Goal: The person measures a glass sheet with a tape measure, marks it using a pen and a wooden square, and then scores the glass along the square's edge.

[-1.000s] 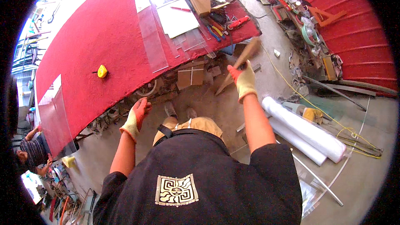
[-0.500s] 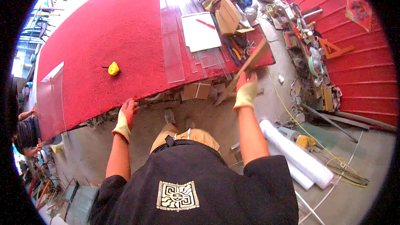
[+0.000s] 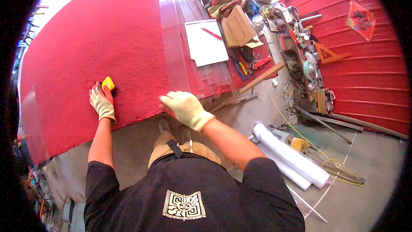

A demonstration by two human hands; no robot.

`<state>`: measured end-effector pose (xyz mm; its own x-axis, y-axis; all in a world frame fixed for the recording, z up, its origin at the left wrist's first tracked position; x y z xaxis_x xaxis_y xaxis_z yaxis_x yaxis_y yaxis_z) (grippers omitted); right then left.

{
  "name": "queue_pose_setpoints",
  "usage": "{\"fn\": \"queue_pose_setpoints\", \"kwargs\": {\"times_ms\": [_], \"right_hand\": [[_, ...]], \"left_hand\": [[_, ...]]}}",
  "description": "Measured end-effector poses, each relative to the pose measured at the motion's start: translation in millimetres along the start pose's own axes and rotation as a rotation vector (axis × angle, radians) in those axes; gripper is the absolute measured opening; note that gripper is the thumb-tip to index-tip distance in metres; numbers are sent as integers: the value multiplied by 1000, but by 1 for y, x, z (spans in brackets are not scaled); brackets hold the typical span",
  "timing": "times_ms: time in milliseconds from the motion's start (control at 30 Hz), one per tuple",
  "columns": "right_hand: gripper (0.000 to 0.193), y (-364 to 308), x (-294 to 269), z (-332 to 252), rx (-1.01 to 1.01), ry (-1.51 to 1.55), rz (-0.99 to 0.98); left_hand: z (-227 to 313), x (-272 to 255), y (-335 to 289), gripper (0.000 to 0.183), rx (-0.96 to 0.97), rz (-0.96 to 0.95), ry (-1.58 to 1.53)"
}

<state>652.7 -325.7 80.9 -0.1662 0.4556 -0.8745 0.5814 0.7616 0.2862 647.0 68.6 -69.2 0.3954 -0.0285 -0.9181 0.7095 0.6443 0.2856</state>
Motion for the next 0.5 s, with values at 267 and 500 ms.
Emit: {"fn": "queue_pose_setpoints", "kwargs": {"times_ms": [267,500], "right_hand": [[14,126,120,1,-530,-169,-366],[47,140,120,36,-333,-160,-270]], "left_hand": [[19,11,6,51,8,36,-59],[15,0,10,48,7,30,-38]]}}
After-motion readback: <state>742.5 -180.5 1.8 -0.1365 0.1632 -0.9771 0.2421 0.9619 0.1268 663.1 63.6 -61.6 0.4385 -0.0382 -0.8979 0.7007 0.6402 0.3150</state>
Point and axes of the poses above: each hand's wrist, its own y-axis towards the middle knuckle, its own x-axis out of the palm, z = x × y, the point moved 8 cm from there along y, towards the middle knuckle, and after that the axes turned 9 degrees about -x, right-handed, at the moved point
